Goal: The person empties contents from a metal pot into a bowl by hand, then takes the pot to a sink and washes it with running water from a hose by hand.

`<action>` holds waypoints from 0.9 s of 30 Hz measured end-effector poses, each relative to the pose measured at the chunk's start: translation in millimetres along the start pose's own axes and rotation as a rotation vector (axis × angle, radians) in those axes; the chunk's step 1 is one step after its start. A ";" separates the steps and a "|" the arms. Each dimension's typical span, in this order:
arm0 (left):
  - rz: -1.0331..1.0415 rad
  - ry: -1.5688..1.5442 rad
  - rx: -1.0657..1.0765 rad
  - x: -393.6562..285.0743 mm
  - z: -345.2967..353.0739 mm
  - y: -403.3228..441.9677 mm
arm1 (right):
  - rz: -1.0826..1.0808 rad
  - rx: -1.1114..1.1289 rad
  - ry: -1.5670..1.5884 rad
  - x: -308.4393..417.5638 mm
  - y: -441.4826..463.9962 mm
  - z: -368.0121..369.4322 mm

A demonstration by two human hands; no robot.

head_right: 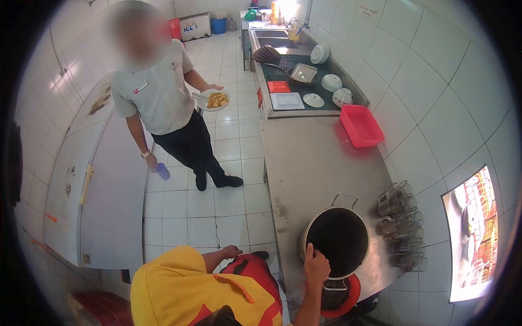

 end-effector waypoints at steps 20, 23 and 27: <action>0.205 0.127 0.069 -38.7 -6.8 -16.2 | 0.007 -0.016 0.012 -4.1 5.4 0.6; 0.216 0.120 0.019 -37.1 -7.3 -12.3 | 0.011 -0.029 0.005 -6.3 7.7 0.2; 0.154 0.079 0.032 -27.4 -3.5 -6.6 | 0.038 0.003 -0.008 -5.8 6.9 0.9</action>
Point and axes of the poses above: each hand's wrist, its own y-axis towards the middle knuckle, its own z-axis out of the palm, x = y × z, the point moved 10 cm from there along y, towards the middle knuckle, and after that the axes turned 10 degrees about z, right-handed, at the moved point
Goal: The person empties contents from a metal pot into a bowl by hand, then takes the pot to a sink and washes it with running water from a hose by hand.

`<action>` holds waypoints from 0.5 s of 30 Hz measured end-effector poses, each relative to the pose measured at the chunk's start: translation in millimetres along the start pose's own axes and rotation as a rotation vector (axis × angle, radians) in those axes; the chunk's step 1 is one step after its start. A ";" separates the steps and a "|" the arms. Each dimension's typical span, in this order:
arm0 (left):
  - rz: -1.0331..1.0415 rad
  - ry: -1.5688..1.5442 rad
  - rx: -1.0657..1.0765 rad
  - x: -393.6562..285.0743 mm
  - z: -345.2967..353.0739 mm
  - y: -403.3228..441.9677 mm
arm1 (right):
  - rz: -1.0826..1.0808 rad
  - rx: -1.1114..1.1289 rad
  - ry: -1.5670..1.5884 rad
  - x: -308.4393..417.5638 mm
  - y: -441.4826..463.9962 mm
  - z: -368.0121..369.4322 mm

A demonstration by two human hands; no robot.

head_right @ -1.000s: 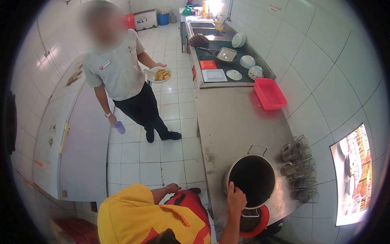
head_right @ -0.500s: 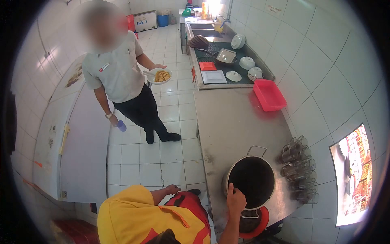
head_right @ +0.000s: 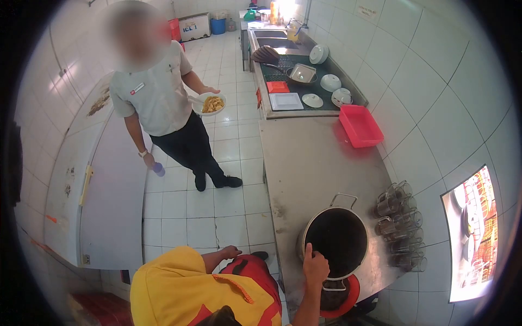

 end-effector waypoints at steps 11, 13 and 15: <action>-0.122 -0.049 -0.019 14.6 7.6 9.7 | -0.003 -0.010 0.006 -1.4 4.0 -2.4; -0.107 -0.048 -0.010 14.2 7.7 10.0 | -0.004 -0.011 0.001 1.3 1.5 -4.2; -0.093 -0.047 -0.001 12.7 8.2 10.0 | -0.009 -0.023 0.005 -0.2 3.1 -2.7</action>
Point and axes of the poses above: each hand's wrist, its own y-axis towards the middle knuckle, its own z-axis out of the palm, x = y × z, the point moved 10 cm from there along y, towards the middle knuckle, and after that the axes turned 10 degrees about z, right-handed, at the moved point
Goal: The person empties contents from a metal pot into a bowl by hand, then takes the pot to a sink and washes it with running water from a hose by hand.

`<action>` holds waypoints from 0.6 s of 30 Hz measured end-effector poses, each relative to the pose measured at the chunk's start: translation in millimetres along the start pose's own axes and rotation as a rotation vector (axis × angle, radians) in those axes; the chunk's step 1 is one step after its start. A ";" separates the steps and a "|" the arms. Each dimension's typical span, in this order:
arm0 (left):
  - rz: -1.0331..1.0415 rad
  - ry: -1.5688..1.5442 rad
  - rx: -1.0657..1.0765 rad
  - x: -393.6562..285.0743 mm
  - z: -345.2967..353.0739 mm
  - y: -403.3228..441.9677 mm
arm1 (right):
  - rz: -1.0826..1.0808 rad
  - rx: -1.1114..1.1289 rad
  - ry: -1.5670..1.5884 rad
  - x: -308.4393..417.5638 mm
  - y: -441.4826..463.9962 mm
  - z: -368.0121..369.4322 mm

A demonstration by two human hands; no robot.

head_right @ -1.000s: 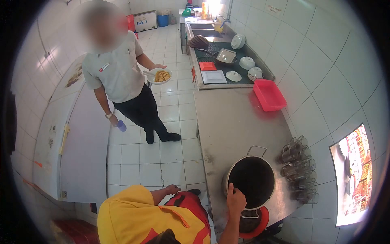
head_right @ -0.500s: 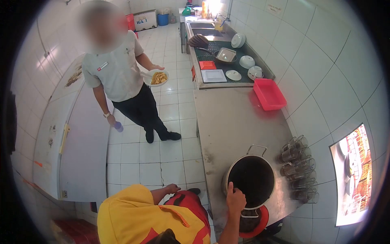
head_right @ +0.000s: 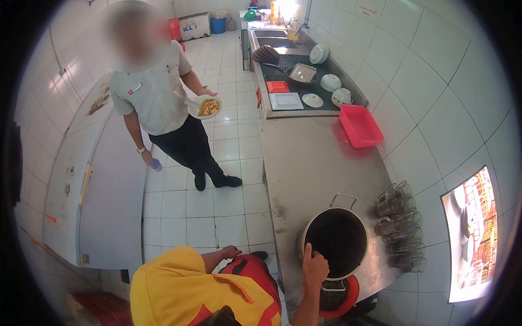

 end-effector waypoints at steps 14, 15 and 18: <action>-0.051 0.002 -0.018 -4.1 -2.1 -1.2 | 0.001 -0.030 0.015 -2.0 2.7 -4.7; -0.050 0.003 -0.018 -2.0 -1.5 -0.3 | -0.001 -0.028 0.011 -1.9 2.0 -3.4; -0.017 0.009 -0.005 -7.1 -4.0 -3.0 | -0.010 -0.029 0.008 -0.8 0.9 -2.6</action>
Point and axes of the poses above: each hand's wrist, its own y-axis towards the middle knuckle, its own z-axis out of the palm, x = y × z, the point moved 10 cm from there along y, towards the middle knuckle, and after that the axes turned 10 degrees about z, right-handed, at the moved point
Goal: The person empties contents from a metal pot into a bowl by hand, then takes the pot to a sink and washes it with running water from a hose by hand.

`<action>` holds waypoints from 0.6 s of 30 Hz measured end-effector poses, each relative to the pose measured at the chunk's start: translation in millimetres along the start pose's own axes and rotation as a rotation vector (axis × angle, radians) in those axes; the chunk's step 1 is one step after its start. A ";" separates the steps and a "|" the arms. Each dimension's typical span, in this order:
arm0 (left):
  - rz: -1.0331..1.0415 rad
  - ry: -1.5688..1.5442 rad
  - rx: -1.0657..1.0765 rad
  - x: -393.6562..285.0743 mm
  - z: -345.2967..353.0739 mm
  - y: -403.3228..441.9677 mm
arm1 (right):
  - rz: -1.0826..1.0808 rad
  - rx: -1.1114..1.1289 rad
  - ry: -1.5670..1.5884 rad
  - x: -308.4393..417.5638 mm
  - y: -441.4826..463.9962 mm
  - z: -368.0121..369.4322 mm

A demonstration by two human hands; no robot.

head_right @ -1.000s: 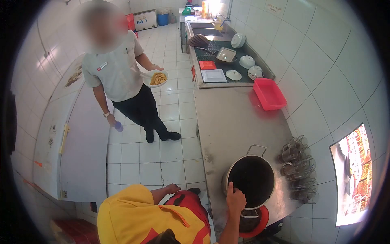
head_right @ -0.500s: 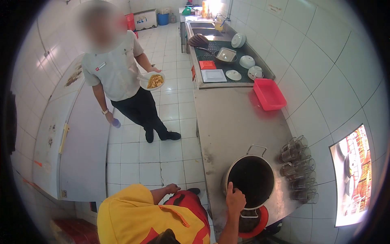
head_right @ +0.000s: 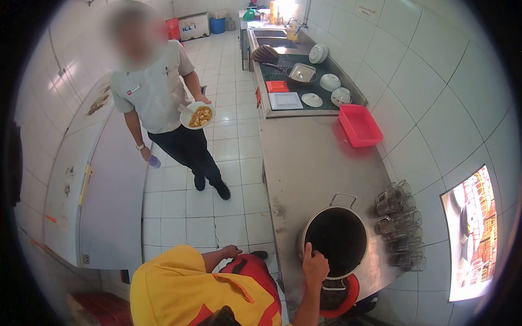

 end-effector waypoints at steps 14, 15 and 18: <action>-0.046 -0.510 -0.026 18.3 -13.4 33.4 | 0.086 0.094 0.078 -12.9 2.8 -3.1; -0.058 -0.488 0.006 23.8 -13.8 37.2 | 0.061 0.057 0.083 -10.6 2.0 -6.4; -0.087 -0.625 0.061 31.0 -2.4 30.5 | 0.023 0.021 0.090 -13.2 7.6 -7.0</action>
Point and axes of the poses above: each hand's wrist, its own y-axis towards the middle knuckle, its own z-axis out of the palm, x = y × z, the point moved 10 cm from there along y, towards the middle knuckle, and after that the axes turned 10 degrees about z, right-handed, at the moved point
